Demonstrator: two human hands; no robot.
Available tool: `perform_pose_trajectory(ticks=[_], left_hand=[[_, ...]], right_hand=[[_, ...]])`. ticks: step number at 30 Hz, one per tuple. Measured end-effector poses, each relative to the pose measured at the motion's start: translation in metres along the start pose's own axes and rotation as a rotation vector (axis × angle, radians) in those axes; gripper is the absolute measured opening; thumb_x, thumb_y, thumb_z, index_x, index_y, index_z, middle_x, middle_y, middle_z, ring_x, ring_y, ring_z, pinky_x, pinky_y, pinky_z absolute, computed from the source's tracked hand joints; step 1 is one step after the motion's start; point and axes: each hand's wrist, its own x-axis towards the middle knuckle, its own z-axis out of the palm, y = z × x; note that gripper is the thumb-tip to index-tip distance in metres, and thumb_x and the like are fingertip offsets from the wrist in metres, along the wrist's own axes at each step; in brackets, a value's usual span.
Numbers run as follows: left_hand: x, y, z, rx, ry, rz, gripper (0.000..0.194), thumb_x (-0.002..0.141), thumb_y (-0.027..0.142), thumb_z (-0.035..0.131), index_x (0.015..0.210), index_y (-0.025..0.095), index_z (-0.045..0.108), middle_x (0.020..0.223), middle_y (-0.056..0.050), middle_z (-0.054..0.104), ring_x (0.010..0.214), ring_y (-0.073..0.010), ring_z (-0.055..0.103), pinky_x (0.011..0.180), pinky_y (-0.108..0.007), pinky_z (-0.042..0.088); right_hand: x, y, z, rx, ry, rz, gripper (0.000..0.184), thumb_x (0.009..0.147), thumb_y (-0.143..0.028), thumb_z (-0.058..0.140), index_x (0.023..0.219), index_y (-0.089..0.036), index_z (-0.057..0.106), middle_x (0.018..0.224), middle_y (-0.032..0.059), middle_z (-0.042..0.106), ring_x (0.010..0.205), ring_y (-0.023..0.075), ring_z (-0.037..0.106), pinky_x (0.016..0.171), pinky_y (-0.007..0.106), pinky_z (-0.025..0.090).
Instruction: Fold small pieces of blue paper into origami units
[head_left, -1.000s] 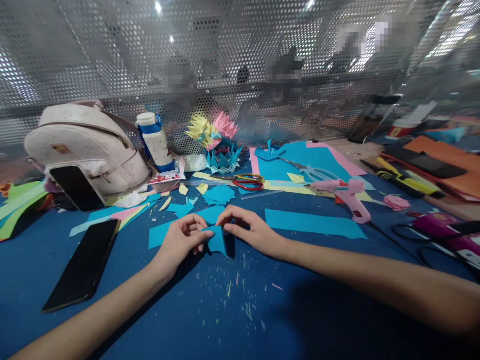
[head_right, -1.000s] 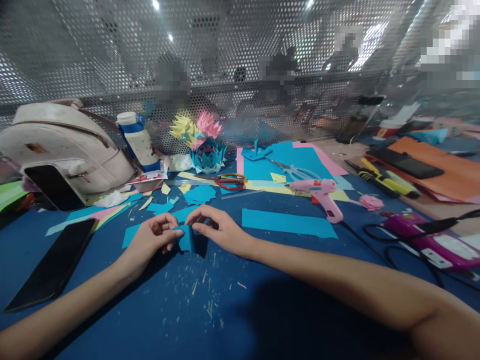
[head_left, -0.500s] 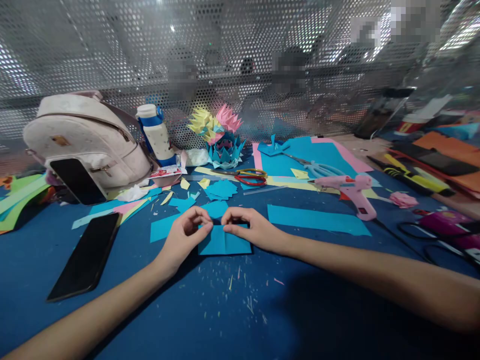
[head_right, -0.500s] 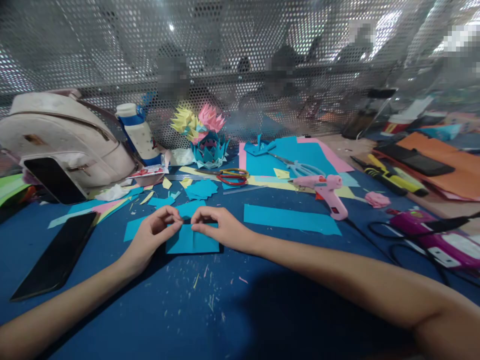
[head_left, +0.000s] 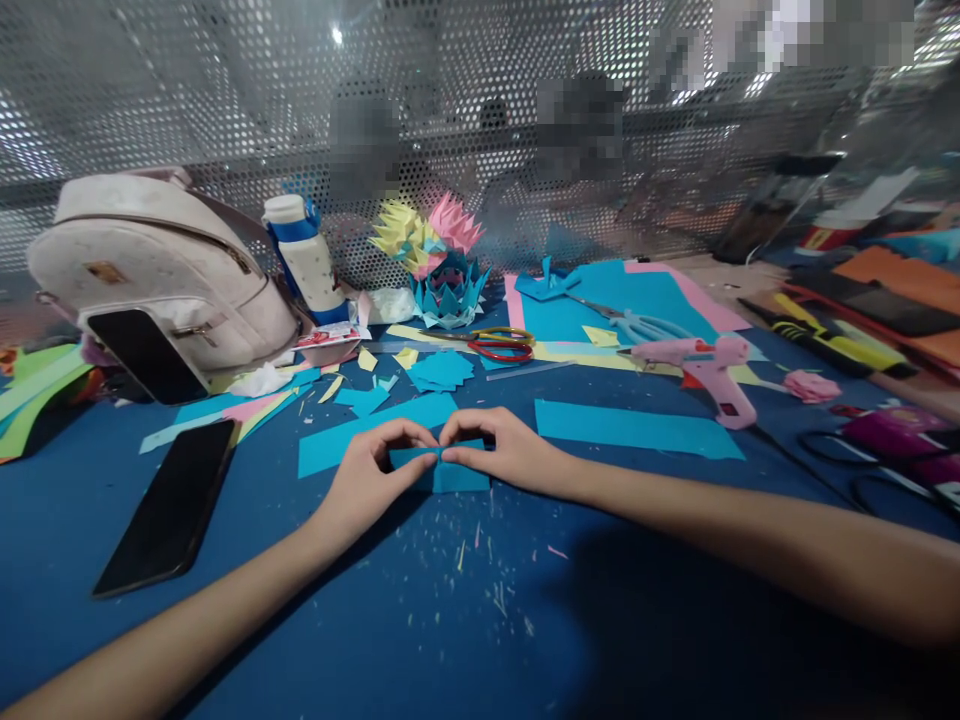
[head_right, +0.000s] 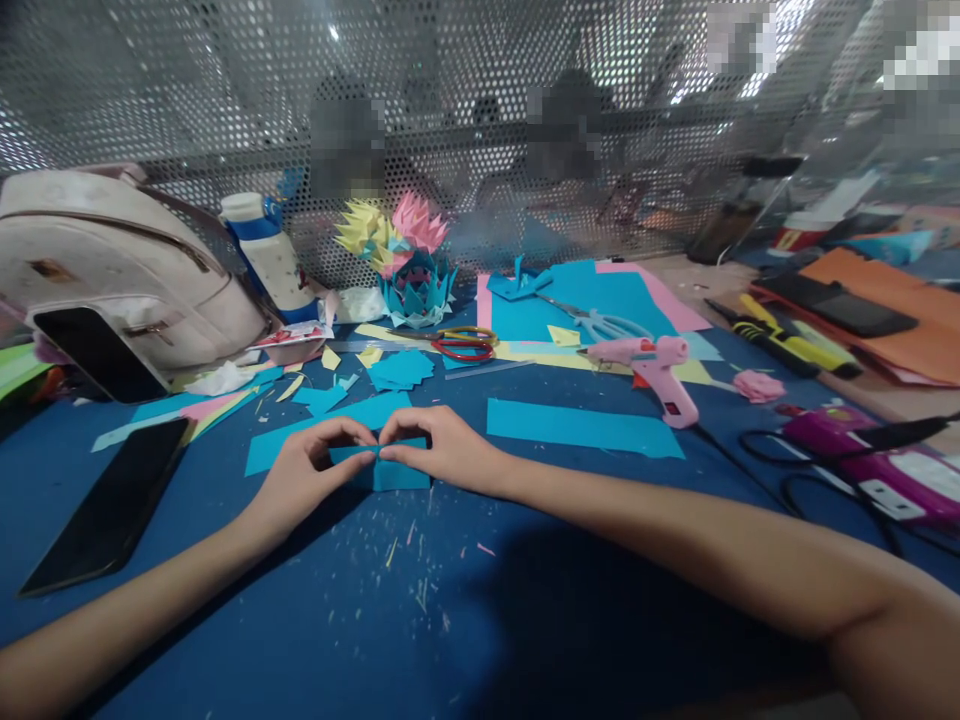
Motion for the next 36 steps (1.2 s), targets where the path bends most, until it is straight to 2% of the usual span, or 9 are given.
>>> perform_pose_trajectory(ticks=[14,36], left_hand=[[0.002,-0.0031,0.0001,-0.104,-0.015,-0.034,0.007,0.078,0.025,0.065,0.077,0.019,0.067,0.083,-0.003,0.069,0.084,-0.0191,0.062,0.081,-0.03,0.045],[0.0025,-0.0024,0.0001,-0.124,-0.029,-0.039,0.006,0.079,0.023,0.066,0.076,0.018,0.067,0.082,-0.002,0.069,0.083,-0.0171,0.061,0.081,-0.028,0.044]], right_hand=[[0.0002,0.0004,0.0005,0.037,-0.027,-0.004,0.003,0.084,-0.019,0.061,0.086,-0.018,0.063,0.084,0.0001,0.064,0.08,0.0131,0.059,0.076,0.025,0.045],[0.0012,-0.0012,0.0002,0.061,-0.029,0.009,0.001,0.083,-0.017,0.062,0.082,-0.016,0.062,0.08,0.0002,0.062,0.077,0.0127,0.058,0.074,0.025,0.045]])
